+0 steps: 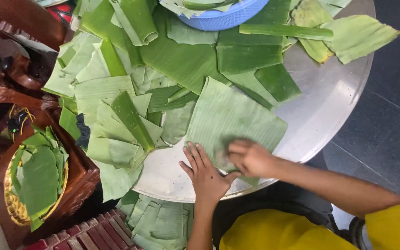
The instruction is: A person is cleaning banana leaves by wiping them with a cloth one by one and stacking them on a metal table.
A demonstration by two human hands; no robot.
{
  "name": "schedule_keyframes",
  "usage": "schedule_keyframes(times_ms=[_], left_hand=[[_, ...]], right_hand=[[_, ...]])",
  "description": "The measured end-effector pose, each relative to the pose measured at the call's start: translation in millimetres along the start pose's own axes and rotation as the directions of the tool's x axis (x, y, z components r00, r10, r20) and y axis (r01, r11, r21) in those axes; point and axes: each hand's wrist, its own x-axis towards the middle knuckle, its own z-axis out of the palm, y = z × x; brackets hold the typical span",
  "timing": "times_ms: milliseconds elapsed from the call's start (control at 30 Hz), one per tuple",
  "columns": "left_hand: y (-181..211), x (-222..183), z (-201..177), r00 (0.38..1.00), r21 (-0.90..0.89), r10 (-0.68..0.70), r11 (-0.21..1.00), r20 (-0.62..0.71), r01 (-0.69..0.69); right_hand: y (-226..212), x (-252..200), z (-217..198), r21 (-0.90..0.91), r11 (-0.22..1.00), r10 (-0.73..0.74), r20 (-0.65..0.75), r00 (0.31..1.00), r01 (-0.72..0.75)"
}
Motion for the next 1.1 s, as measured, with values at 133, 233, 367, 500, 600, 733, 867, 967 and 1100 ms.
schedule_keyframes(times_ms=[133,233,367,500,600,733,867,967,1100], left_hand=[[0.7,-3.7,1.1,0.999,-0.003,-0.026,1.000,0.041,0.026],[-2.0,-3.5,4.5,0.999,0.010,-0.030,1.000,0.029,0.029],[-2.5,-5.0,5.9,1.000,0.000,-0.017,1.000,0.007,0.017],[-11.8,-3.6,14.2,0.999,-0.011,0.018,1.000,-0.044,-0.019],[-12.7,-6.0,13.5,0.999,-0.022,0.035,0.999,-0.042,-0.036],[-8.2,-7.1,8.0,0.998,-0.026,0.037,0.999,-0.049,-0.038],[-17.1,-5.7,25.8,0.933,-0.057,0.160,0.981,-0.322,-0.188],[-18.2,-14.1,28.9,0.940,-0.044,0.107,0.991,-0.323,-0.128],[-27.2,-15.3,34.4,0.916,-0.095,0.087,0.986,-0.392,-0.134]], right_hand=[[71.5,9.2,-1.9,-0.091,0.986,0.128,-0.107,0.986,-0.138],[-18.4,-0.2,2.0,0.124,0.990,-0.076,0.019,0.997,0.073],[-1.3,6.9,-13.6,0.058,0.997,-0.059,0.062,0.996,0.056],[-14.2,-21.6,15.6,0.017,0.999,-0.029,0.061,0.998,0.028],[26.5,-2.8,17.2,0.061,0.998,0.017,0.069,0.997,-0.021],[59.0,34.9,63.7,-0.233,0.881,0.437,0.069,0.897,-0.411],[-18.9,92.5,45.6,0.238,0.935,-0.264,-0.025,0.964,0.262],[43.8,130.3,54.4,0.061,0.986,-0.152,-0.086,0.985,0.157],[80.5,122.5,85.2,-0.298,0.951,0.028,-0.189,0.982,-0.085]])
